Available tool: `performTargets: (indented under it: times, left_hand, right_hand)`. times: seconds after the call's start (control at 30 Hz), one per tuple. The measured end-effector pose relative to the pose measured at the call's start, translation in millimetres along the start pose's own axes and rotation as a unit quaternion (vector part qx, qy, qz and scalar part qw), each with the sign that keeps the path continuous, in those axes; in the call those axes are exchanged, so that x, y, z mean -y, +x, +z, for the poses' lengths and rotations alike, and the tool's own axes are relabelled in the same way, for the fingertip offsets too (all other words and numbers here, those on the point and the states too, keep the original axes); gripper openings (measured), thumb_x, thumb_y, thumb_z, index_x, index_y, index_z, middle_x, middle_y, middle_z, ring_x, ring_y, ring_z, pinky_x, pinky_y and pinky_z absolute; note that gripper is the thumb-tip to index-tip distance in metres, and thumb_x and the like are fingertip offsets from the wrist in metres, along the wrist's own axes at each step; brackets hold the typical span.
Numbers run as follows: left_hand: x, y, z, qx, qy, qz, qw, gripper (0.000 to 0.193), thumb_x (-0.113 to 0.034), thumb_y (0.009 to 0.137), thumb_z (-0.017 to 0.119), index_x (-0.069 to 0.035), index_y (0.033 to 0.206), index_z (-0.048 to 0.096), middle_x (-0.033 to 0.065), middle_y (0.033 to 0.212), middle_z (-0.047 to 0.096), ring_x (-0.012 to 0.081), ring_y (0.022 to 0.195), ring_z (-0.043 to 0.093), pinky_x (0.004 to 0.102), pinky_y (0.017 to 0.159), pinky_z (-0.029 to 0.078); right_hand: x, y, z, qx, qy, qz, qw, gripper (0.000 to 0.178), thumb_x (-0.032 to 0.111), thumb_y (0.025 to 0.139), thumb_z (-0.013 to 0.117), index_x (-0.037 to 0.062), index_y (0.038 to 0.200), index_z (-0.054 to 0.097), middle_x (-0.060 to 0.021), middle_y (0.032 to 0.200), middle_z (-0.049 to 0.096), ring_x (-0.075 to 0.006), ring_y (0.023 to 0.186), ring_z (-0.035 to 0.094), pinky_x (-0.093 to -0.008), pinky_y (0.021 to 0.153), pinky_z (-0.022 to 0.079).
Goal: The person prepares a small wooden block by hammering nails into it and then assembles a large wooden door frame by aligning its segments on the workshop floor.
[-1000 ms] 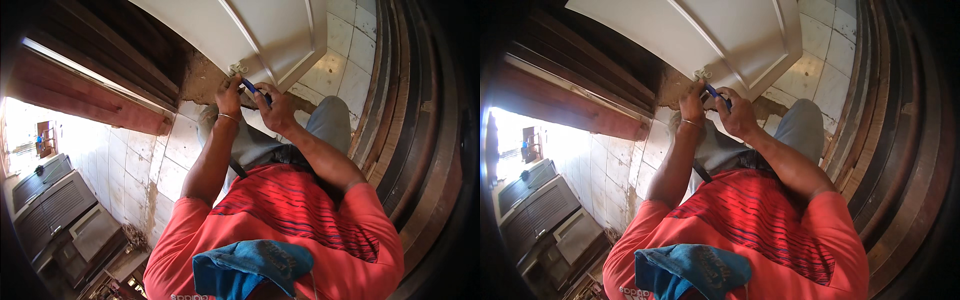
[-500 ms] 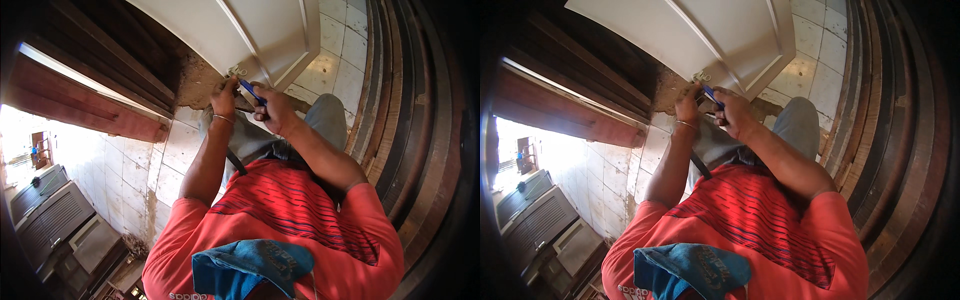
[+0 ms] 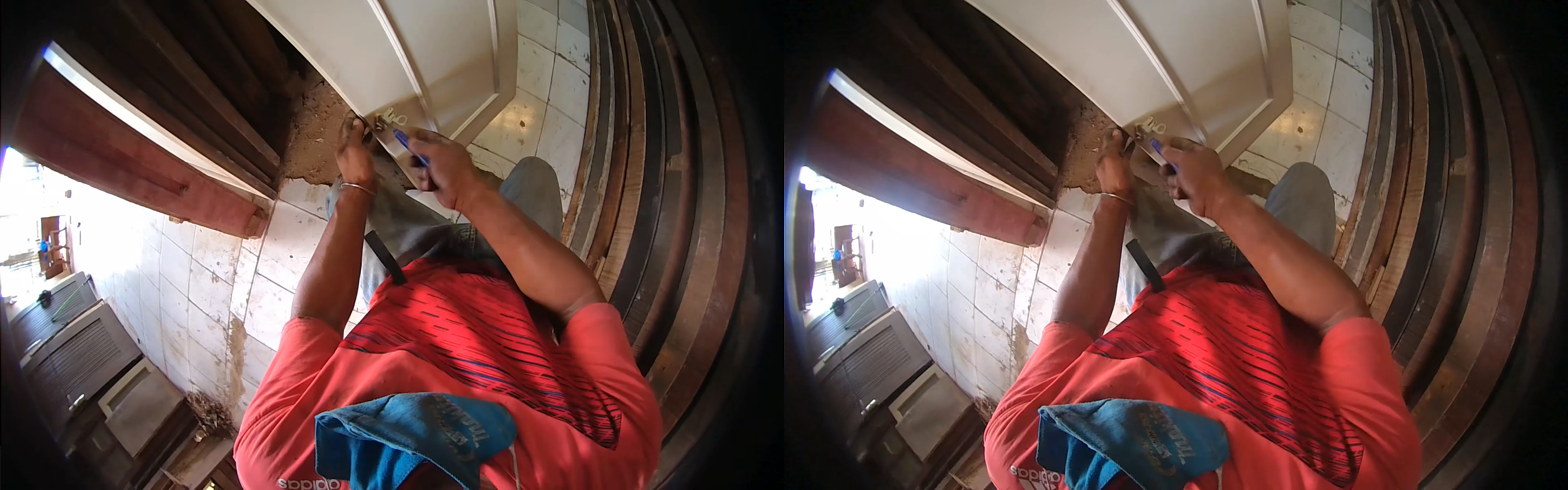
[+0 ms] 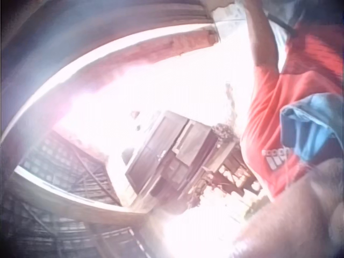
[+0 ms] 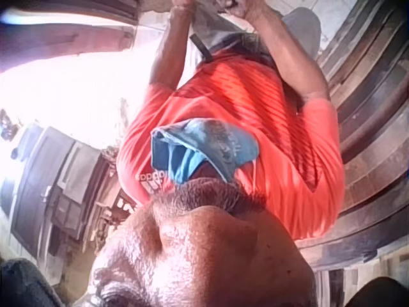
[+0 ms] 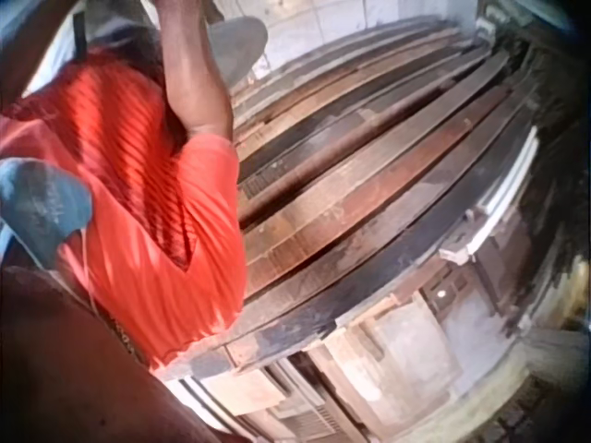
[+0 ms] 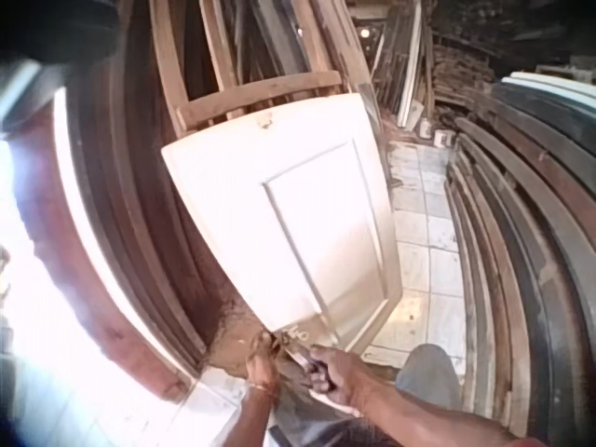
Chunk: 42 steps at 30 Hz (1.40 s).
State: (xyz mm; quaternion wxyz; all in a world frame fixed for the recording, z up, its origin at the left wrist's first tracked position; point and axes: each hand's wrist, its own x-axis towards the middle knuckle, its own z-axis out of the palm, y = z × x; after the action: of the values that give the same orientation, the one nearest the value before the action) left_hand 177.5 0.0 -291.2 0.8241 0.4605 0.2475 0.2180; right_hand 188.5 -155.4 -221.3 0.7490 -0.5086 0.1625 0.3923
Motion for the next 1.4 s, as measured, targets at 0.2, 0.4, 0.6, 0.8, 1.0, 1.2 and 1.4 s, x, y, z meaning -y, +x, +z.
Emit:
performTargets:
  times: [0.2, 0.4, 0.6, 0.8, 1.0, 1.2, 1.4]
  left_hand:
    - [17, 16, -4, -0.042, -0.012, -0.007, 0.999, 0.029, -0.016, 0.091, 0.055, 0.004, 0.110, 0.062, 0.0085, 0.106, 0.063, 0.0189, 0.095, 0.060, 0.0304, 0.084, 0.048]
    - [9, 13, -8, -0.026, 0.008, -0.022, 0.999, 0.026, -0.015, 0.091, 0.055, 0.002, 0.109, 0.063, 0.0074, 0.102, 0.064, 0.0173, 0.091, 0.061, 0.0292, 0.081, 0.048]
    - [22, 20, -18, -0.040, -0.008, -0.032, 0.999, 0.026, -0.013, 0.090, 0.055, 0.002, 0.109, 0.064, 0.0051, 0.100, 0.065, 0.0153, 0.090, 0.060, 0.0280, 0.079, 0.048]
    - [32, 23, -20, -0.067, 0.014, -0.025, 0.997, 0.026, -0.011, 0.088, 0.054, 0.002, 0.107, 0.066, 0.0055, 0.100, 0.065, 0.0147, 0.092, 0.060, 0.0297, 0.081, 0.047]
    - [9, 13, -26, 0.039, 0.029, -0.029, 0.998, 0.032, -0.012, 0.089, 0.051, -0.001, 0.119, 0.059, 0.0073, 0.110, 0.062, 0.0169, 0.099, 0.059, 0.0295, 0.082, 0.049]
    - [16, 22, -20, 0.015, 0.103, 0.009, 0.995, 0.027, -0.009, 0.088, 0.051, 0.000, 0.110, 0.064, 0.0075, 0.104, 0.065, 0.0168, 0.092, 0.062, 0.0284, 0.081, 0.050]
    - [45, 45, -56, 0.046, 0.531, 0.305, 0.789, 0.023, -0.007, 0.085, 0.052, 0.002, 0.097, 0.069, 0.0080, 0.098, 0.068, 0.0150, 0.086, 0.063, 0.0283, 0.078, 0.050]
  right_hand:
    - [-8, 10, -2, -0.054, -0.500, -0.249, 0.828, 0.038, 0.025, 0.090, 0.056, 0.0119, 0.126, 0.056, -0.0123, 0.068, 0.060, -0.0252, 0.057, 0.059, -0.0389, 0.051, 0.048]
    - [17, 4, 0, -0.027, -0.321, -0.147, 0.935, 0.036, 0.025, 0.090, 0.056, 0.0117, 0.124, 0.056, -0.0095, 0.071, 0.060, -0.0155, 0.057, 0.056, -0.0295, 0.044, 0.044]
    - [12, 10, -2, 0.018, -0.055, 0.024, 0.998, 0.028, 0.023, 0.091, 0.056, 0.0108, 0.116, 0.059, -0.0022, 0.074, 0.049, -0.0081, 0.050, 0.037, -0.0224, 0.039, 0.028]
    - [5, 24, -6, -0.042, -0.633, -0.396, 0.663, 0.030, 0.021, 0.089, 0.057, 0.0088, 0.115, 0.065, -0.0053, 0.072, 0.060, -0.0105, 0.050, 0.049, -0.0254, 0.043, 0.039]
    - [10, 5, -1, 0.019, -0.047, -0.079, 0.996, 0.032, 0.018, 0.088, 0.059, 0.0094, 0.119, 0.058, -0.0080, 0.079, 0.062, -0.0086, 0.050, 0.047, -0.0217, 0.044, 0.040]
    - [-2, 3, 5, 0.016, 0.019, 0.047, 0.999, 0.014, 0.023, 0.092, 0.056, 0.0116, 0.099, 0.052, -0.0011, 0.069, 0.046, -0.0061, 0.046, 0.034, -0.0197, 0.038, 0.027]
    - [24, 8, 0, -0.009, -0.190, 0.008, 0.982, 0.031, 0.022, 0.091, 0.056, 0.0108, 0.120, 0.062, -0.0015, 0.070, 0.052, -0.0097, 0.047, 0.042, -0.0252, 0.040, 0.034]
